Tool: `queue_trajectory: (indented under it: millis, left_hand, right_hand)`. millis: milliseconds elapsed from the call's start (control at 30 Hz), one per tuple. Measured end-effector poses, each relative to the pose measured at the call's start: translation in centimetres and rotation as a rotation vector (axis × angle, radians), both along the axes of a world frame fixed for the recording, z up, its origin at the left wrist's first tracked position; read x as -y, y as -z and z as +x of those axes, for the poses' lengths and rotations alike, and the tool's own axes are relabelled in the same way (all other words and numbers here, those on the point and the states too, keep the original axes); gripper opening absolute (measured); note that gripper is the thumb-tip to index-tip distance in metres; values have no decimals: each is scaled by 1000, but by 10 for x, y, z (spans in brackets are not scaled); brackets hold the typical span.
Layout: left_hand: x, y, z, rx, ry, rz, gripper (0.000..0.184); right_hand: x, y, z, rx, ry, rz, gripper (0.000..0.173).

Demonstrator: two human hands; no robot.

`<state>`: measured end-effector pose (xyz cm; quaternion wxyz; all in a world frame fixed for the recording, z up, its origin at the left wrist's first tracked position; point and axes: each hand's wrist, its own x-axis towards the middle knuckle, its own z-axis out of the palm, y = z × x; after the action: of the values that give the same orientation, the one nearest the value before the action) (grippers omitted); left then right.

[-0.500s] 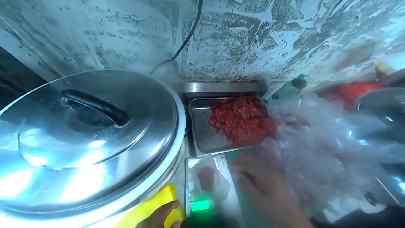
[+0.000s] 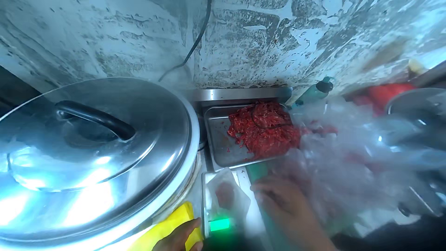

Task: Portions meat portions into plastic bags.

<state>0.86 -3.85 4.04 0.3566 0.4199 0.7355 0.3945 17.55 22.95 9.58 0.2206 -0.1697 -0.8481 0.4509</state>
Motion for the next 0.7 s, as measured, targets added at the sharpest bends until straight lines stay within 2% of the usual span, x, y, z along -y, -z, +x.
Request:
queue_trajectory:
  millis: [100, 167, 300, 367, 433, 500, 567, 633, 700]
  left_hand:
    - [-3, 5, 1, 27, -9, -11, 45]
    - [-11, 18, 5, 23, -51, -45, 51]
    - [-41, 44, 15, -74, -122, -162, 84]
    - [-56, 56, 18, -192, -107, -162, 92]
    - [-68, 67, 17, -285, -62, -171, 95]
    - [-75, 75, 17, -318, -11, -191, 92]
    - [-81, 80, 17, -347, 30, -172, 84]
    - [-85, 84, 18, -381, 49, -138, 74]
    - [-89, 90, 19, -418, 20, -79, 66]
  right_hand:
    - [7, -2, -9, 3, 18, 152, 21]
    - [14, -5, -22, -2, -39, 290, 22]
    - [19, 3, -52, 7, -361, 456, 23]
    - [18, 6, -60, 239, -479, 534, 22]
    - [17, 2, -66, 576, -547, 527, 19]
    - [16, -1, -71, 832, -576, 467, 16]
    - [14, -3, -73, 980, -573, 424, 16]
    - [17, -15, -75, 1102, -551, 362, 28]
    - [16, -11, -71, 1150, -478, 324, 46]
